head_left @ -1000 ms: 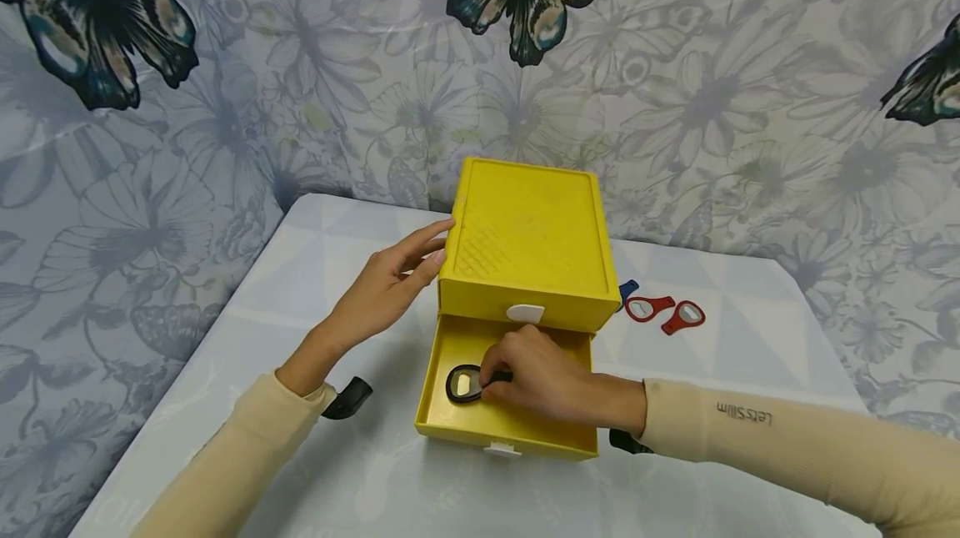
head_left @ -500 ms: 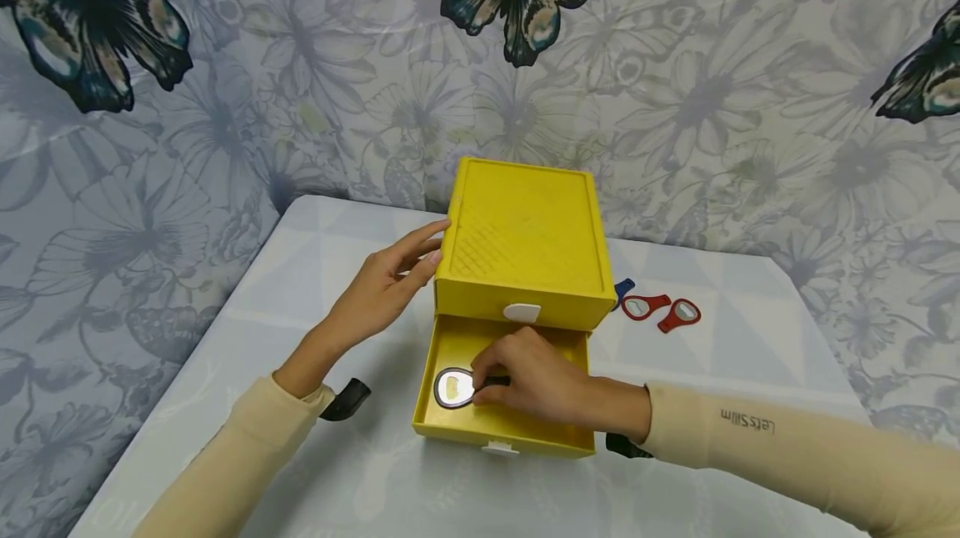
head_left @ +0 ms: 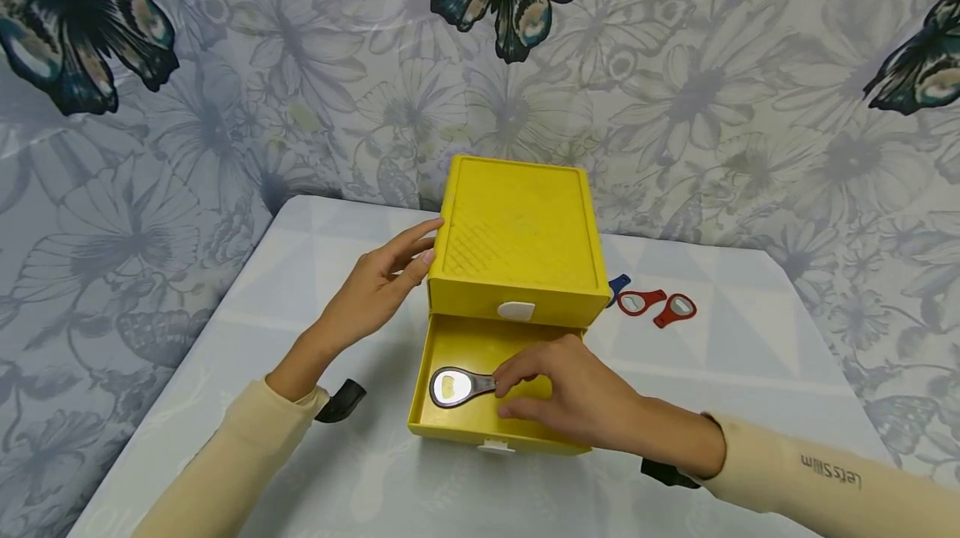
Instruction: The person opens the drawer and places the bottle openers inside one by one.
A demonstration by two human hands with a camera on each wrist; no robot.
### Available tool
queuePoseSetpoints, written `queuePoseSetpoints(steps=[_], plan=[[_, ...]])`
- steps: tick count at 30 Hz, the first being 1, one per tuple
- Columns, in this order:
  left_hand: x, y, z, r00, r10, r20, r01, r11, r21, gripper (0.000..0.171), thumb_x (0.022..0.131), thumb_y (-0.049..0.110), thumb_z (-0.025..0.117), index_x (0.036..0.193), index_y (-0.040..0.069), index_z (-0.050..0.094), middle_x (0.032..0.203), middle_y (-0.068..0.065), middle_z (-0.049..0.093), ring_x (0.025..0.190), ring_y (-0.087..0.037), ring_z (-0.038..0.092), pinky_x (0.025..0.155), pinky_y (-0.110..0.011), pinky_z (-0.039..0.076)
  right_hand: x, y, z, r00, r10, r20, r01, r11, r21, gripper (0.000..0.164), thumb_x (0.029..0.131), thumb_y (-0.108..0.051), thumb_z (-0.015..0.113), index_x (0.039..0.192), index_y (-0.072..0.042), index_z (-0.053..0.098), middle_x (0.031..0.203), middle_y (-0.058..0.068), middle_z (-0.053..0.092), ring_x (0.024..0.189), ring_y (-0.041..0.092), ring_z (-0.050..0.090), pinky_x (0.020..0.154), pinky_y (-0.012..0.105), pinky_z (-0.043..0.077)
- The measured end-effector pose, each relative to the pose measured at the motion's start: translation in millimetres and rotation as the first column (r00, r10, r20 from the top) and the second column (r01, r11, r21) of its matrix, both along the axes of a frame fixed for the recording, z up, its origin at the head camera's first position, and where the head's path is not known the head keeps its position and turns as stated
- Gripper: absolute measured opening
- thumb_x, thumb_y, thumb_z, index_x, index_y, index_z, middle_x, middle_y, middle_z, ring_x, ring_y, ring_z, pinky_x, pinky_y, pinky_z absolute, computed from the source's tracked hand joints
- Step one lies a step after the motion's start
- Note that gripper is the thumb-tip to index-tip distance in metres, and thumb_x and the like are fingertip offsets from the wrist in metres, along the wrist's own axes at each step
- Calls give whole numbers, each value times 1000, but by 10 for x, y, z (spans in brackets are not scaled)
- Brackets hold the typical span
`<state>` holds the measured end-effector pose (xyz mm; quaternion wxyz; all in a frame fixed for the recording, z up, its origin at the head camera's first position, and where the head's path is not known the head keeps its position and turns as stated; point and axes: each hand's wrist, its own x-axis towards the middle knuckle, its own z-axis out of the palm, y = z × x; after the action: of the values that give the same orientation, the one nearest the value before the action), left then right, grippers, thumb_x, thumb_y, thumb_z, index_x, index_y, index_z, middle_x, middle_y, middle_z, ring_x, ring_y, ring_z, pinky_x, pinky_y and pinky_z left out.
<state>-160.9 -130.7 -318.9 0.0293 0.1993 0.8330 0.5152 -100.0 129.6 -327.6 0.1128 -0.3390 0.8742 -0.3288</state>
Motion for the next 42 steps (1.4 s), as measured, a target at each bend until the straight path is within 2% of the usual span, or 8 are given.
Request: queuePoseSetpoints(steps=[5,13,20,25,30,35,42], plan=[[2,-2,-2,1000,3,-6,-3,1000,-4,47,101,30,43,146,31,32,142,-8,47,118,-25,57,89,-44,52,48,131,97,999,-25,-40,23,998,-54,17,78,-28,77,93,-30,70,94,-18,69,89,-2,63,79,23,53],[-5,-9,4,1000,0,2,0,1000,8,47,100,29,44,146,31,32,142,-9,47,117,-25,58,90,-44,52,89,304,148,994,-78,-72,72,994,-78,14,79,-36,73,92,-31,70,96,-14,70,89,1,64,76,22,54],[-8,-8,-8,1000,7,1,-7,1000,3,47,100,29,44,146,31,32,142,-8,47,117,-25,57,89,-44,52,98,463,200,979,-181,-93,175,983,-63,18,75,-36,76,91,-37,69,94,-20,68,87,1,64,76,23,55],[-13,-6,-18,1000,4,2,-4,1000,8,47,100,29,44,146,31,33,142,-8,47,117,-25,58,90,-45,52,64,628,227,963,-250,-105,244,968,-64,20,75,-32,77,93,-36,69,97,-19,68,88,4,65,77,22,55],[-23,0,-12,1000,2,-6,-2,1000,3,47,100,29,44,146,31,32,142,-8,47,115,-24,59,89,-43,52,-27,812,153,934,-330,-134,329,944,-29,20,75,-33,77,94,-36,70,97,-19,68,88,0,65,77,22,56],[-23,12,1,1000,2,0,-2,1000,0,47,100,29,44,146,31,33,141,-8,47,115,-24,59,89,-43,52,-143,1015,30,897,-413,-161,417,909,-5,19,75,-38,76,94,-35,72,94,-18,69,86,1,66,71,20,56],[-9,14,-1,1000,-1,2,1,1000,2,47,100,30,44,146,32,32,142,-6,46,118,-24,57,90,-43,52,-384,1346,-184,861,-468,-202,480,877,14,23,75,-35,77,95,-25,74,93,-3,71,79,7,68,64,17,54]])
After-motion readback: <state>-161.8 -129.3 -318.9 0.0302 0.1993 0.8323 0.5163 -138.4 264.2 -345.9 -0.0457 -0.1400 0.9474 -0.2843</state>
